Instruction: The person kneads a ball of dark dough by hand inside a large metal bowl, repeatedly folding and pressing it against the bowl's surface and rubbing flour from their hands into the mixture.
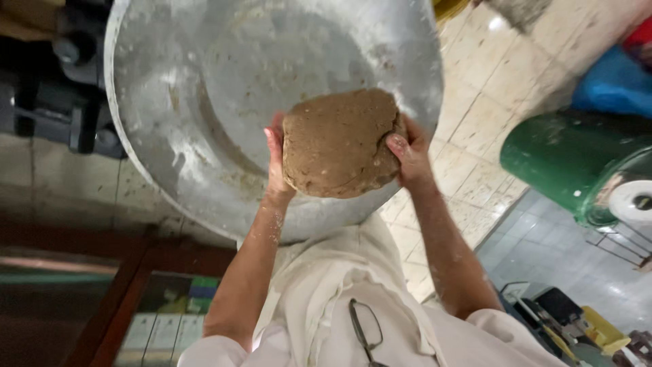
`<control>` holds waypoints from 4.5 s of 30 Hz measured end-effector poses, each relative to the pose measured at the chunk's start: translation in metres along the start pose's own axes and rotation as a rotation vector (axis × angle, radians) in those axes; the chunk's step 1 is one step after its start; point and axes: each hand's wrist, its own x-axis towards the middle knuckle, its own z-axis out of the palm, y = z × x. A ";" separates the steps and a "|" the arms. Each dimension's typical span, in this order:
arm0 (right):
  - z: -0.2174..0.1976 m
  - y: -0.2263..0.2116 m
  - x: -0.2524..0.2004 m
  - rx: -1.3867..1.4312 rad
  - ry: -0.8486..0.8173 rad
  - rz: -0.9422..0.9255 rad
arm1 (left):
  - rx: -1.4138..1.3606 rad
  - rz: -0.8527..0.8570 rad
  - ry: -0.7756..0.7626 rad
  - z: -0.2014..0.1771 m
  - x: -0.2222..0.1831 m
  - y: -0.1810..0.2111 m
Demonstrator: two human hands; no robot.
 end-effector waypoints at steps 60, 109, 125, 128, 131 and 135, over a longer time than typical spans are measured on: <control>0.112 0.116 0.189 -1.378 -0.027 -0.702 | 1.877 0.355 -0.005 -0.028 0.148 0.030; 0.076 0.158 0.256 -1.973 -0.435 -0.937 | 2.057 0.725 -0.412 -0.092 0.198 0.046; 0.021 0.137 -0.006 -1.496 -0.447 -0.507 | 2.186 0.182 -0.317 -0.044 -0.045 -0.031; 0.011 0.143 -0.018 -1.471 -0.473 -0.427 | 1.966 0.165 -0.302 -0.050 -0.066 -0.037; -0.022 0.124 0.013 -1.244 -0.228 -0.318 | 1.734 0.193 -0.299 -0.068 -0.032 -0.008; -0.040 0.134 0.029 -0.983 0.191 0.093 | 1.568 -0.153 -0.026 -0.104 -0.019 0.015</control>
